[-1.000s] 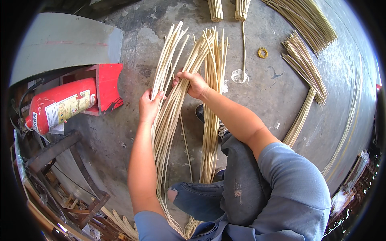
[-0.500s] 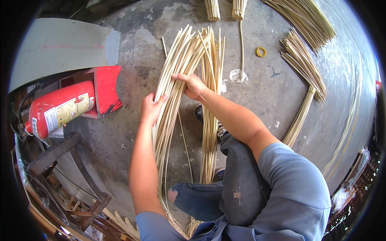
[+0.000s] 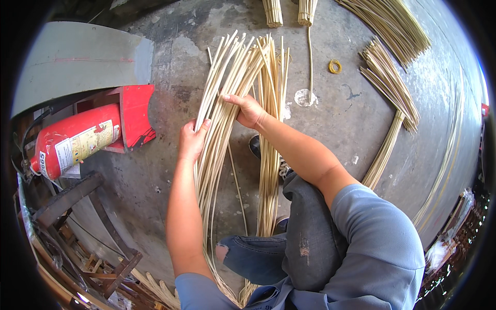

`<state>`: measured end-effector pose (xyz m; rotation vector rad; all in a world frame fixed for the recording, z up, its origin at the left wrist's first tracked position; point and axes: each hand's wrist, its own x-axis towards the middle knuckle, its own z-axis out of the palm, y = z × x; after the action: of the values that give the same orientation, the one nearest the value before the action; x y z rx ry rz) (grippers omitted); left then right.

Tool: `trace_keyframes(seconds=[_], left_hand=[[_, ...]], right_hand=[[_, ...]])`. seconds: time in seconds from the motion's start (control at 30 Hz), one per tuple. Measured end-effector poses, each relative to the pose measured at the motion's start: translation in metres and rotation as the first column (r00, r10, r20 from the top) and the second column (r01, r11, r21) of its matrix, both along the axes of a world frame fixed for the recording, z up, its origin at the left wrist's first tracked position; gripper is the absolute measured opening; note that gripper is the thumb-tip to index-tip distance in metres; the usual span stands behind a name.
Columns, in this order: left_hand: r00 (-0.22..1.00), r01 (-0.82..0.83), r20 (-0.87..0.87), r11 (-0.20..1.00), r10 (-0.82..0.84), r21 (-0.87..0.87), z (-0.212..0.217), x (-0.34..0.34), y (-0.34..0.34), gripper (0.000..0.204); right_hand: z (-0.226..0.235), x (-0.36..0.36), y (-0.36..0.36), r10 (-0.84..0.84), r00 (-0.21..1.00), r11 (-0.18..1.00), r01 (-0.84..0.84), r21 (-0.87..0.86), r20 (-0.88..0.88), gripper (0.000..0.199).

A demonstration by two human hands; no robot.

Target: The person squats on the workshop floor and gathers bundles of thin bamboo sticks, aligns them by hand, and places them into neat piles. The person repeatedly picks up sticks, straightens them, and stacks them into organized bundles.

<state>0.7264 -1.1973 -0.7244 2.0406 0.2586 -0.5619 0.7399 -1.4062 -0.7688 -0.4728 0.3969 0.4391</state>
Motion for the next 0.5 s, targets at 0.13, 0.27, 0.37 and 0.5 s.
trace_keyframes(seconds=[0.13, 0.27, 0.37, 0.5], left_hand=[[0.997, 0.012, -0.074, 1.000, -0.013, -0.011, 0.003, 0.000, -0.016, 0.030], [0.997, -0.059, -0.046, 0.997, 0.057, -0.054, 0.005, -0.003, -0.021, 0.024], [0.997, -0.071, -0.043, 0.995, 0.068, -0.065, 0.003, -0.003, -0.022, 0.023], [0.998, -0.057, -0.044, 0.997, 0.055, -0.046, -0.001, -0.002, -0.017, 0.023]], right_hand=[[-0.005, -0.003, -0.010, 0.015, 1.000, 1.000, -0.015, -0.006, 0.015, 0.054], [-0.002, -0.003, -0.007, 0.015, 1.000, 0.999, -0.014, -0.033, 0.009, 0.046], [-0.001, -0.001, -0.005, 0.007, 1.000, 0.999, -0.008, -0.054, -0.012, 0.040], [-0.004, 0.001, 0.000, -0.016, 0.999, 0.999, 0.013, -0.049, -0.051, 0.038]])
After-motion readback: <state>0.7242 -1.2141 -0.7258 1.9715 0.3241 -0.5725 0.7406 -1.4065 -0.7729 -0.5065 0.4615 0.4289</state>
